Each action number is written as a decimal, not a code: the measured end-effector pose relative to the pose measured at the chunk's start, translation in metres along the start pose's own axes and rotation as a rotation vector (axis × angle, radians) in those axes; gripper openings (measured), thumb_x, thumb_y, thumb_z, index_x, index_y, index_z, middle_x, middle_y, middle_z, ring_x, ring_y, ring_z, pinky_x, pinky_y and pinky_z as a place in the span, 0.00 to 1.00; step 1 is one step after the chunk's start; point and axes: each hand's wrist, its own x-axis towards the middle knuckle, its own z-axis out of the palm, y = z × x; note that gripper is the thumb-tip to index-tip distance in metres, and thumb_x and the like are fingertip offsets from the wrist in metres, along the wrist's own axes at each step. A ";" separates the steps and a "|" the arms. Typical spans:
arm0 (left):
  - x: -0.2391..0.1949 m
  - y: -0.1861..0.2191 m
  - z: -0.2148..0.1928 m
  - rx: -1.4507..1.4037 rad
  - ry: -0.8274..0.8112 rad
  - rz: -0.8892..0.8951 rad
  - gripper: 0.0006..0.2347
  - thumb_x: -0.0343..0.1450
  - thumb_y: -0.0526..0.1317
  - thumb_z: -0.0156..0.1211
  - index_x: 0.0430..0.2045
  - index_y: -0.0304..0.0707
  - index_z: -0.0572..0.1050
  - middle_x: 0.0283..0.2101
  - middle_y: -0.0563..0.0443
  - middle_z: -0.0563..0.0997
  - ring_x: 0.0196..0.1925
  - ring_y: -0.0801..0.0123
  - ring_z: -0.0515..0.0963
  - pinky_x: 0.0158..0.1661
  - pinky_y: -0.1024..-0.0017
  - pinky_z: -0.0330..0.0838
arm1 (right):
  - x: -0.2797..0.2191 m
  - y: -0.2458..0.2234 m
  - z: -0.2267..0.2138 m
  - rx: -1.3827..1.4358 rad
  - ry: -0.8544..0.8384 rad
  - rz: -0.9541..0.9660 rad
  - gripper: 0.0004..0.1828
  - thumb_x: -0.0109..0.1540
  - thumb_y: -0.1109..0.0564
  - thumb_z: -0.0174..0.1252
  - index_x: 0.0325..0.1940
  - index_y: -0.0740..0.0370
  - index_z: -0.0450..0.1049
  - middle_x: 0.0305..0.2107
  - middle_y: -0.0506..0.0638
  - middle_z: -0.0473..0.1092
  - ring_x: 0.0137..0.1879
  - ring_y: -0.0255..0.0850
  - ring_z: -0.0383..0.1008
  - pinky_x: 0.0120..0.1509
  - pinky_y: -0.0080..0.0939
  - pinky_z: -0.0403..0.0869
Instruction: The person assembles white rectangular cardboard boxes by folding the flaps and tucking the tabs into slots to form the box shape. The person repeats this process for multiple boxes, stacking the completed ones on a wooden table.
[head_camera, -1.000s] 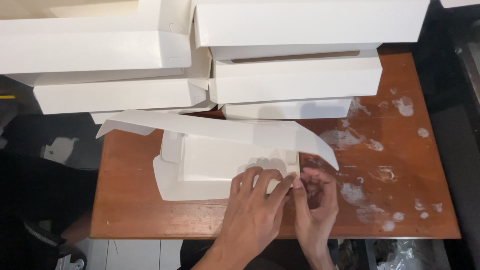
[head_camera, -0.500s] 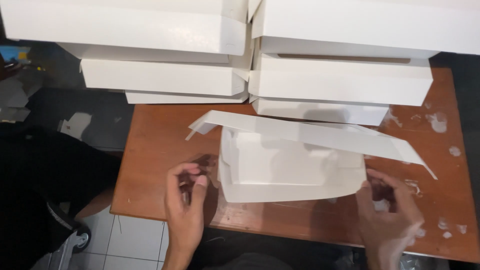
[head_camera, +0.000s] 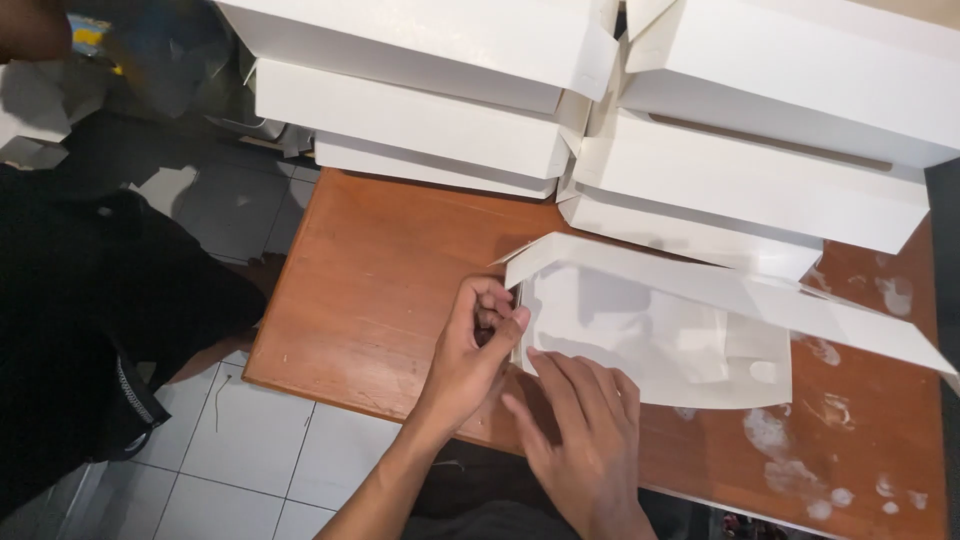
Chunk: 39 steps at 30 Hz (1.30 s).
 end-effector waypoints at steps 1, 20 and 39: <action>-0.001 0.004 -0.002 -0.004 0.004 0.002 0.07 0.63 0.40 0.51 0.29 0.41 0.63 0.26 0.58 0.64 0.27 0.79 0.64 0.34 0.83 0.59 | 0.004 -0.001 0.003 0.000 -0.002 -0.006 0.15 0.52 0.51 0.56 0.41 0.58 0.68 0.36 0.46 0.67 0.43 0.38 0.67 0.49 0.40 0.60; -0.010 0.023 -0.027 0.209 0.069 -0.160 0.05 0.59 0.39 0.53 0.16 0.41 0.76 0.21 0.62 0.77 0.24 0.80 0.72 0.28 0.83 0.66 | 0.024 -0.017 0.027 0.006 -0.108 0.309 0.04 0.55 0.59 0.48 0.25 0.60 0.65 0.17 0.44 0.68 0.26 0.41 0.68 0.37 0.41 0.64; -0.009 0.034 -0.038 0.240 -0.125 -0.329 0.07 0.59 0.45 0.49 0.16 0.43 0.70 0.20 0.61 0.72 0.25 0.77 0.69 0.29 0.78 0.63 | 0.035 -0.029 0.017 0.177 -0.246 0.902 0.09 0.54 0.54 0.49 0.30 0.59 0.74 0.22 0.45 0.71 0.34 0.32 0.71 0.42 0.29 0.67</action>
